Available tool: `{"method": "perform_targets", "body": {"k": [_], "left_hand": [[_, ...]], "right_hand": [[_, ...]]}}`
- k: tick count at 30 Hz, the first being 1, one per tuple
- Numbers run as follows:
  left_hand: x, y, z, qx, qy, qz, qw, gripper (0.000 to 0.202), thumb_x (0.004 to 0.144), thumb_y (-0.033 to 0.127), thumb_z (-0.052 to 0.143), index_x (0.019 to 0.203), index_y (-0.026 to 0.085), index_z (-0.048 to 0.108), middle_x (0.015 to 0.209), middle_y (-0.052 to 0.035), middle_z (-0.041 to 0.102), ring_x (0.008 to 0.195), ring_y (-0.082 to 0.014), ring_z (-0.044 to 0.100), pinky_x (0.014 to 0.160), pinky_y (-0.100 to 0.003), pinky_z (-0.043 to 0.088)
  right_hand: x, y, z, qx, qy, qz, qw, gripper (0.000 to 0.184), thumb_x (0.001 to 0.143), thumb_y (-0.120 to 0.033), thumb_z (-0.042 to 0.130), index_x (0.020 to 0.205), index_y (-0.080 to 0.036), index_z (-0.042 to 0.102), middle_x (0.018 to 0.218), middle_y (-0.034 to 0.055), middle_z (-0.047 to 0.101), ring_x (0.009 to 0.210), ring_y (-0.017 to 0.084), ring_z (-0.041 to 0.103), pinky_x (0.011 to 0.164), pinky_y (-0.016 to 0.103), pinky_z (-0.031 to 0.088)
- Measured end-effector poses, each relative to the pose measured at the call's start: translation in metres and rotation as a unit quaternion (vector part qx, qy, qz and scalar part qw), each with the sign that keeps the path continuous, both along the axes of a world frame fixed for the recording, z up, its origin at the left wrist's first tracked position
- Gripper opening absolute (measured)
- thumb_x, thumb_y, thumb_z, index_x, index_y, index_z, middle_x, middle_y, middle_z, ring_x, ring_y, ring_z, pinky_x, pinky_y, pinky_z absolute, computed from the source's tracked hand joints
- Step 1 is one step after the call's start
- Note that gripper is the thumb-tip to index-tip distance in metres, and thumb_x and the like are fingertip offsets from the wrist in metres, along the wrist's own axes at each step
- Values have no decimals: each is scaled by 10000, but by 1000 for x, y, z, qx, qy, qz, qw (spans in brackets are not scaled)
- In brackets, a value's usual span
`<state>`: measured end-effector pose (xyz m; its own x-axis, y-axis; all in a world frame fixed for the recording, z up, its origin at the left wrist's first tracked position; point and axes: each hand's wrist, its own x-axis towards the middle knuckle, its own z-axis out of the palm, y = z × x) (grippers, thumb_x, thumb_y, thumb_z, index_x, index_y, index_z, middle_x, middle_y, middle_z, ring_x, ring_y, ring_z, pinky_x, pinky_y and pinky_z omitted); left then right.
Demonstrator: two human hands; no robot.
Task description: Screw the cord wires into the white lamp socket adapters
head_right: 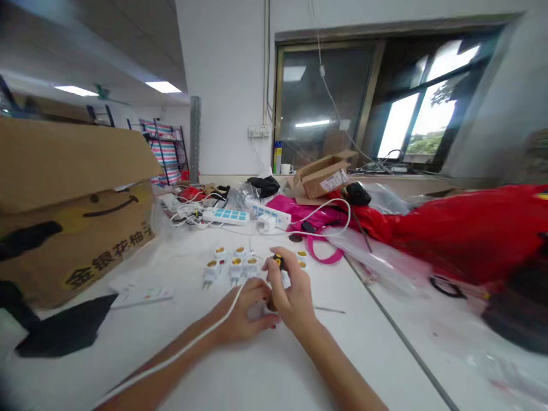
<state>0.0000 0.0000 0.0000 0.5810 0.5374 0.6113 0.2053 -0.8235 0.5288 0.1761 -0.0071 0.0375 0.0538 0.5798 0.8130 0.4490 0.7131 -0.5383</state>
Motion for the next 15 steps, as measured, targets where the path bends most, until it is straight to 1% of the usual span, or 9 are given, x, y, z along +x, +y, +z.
{"method": "perform_targets", "body": {"k": [3, 6, 9, 11, 15], "left_hand": [[2, 1, -2, 11, -4, 4, 1000, 241, 920, 307, 832, 1124, 216, 740, 1095, -64, 758, 1048, -256, 704, 959, -370, 553], [3, 1, -5, 17, -8, 15, 1000, 261, 905, 291, 835, 1135, 215, 737, 1117, -75, 757, 1066, -271, 701, 960, -386, 562], [4, -1, -5, 19, -9, 26, 999, 249, 874, 253, 863, 1080, 211, 728, 1088, -67, 749, 1038, -265, 702, 941, -381, 567], [4, -3, -4, 19, -8, 31, 999, 279, 844, 209, 881, 1074, 209, 722, 1082, -60, 742, 1020, -257, 703, 934, -375, 571], [3, -6, -1, 15, -3, 40, 999, 328, 814, 145, 884, 1092, 206, 722, 1093, -63, 734, 1018, -254, 710, 926, -378, 582]], "right_hand": [[-3, -1, -1, 28, 1, -22, 999, 209, 1053, -359, 673, 1239, -266, 655, 1000, 36, 746, 834, 195, 728, 781, 327, 587], [-4, -3, 0, 42, 3, -37, 998, 253, 1016, -366, 735, 1240, -260, 687, 1029, 53, 757, 846, 206, 719, 801, 338, 585], [-3, -7, 1, 36, 4, -39, 999, 286, 1056, -346, 677, 1328, -258, 675, 1048, 61, 768, 836, 202, 728, 804, 335, 592], [-3, -11, 1, 23, -3, -25, 999, 318, 1093, -326, 608, 1404, -266, 641, 1040, 51, 771, 798, 185, 738, 775, 316, 605], [-4, -16, -2, 4, -9, 7, 1000, 399, 1135, -297, 495, 1533, -293, 527, 1039, 34, 762, 692, 145, 720, 615, 253, 606]]}}
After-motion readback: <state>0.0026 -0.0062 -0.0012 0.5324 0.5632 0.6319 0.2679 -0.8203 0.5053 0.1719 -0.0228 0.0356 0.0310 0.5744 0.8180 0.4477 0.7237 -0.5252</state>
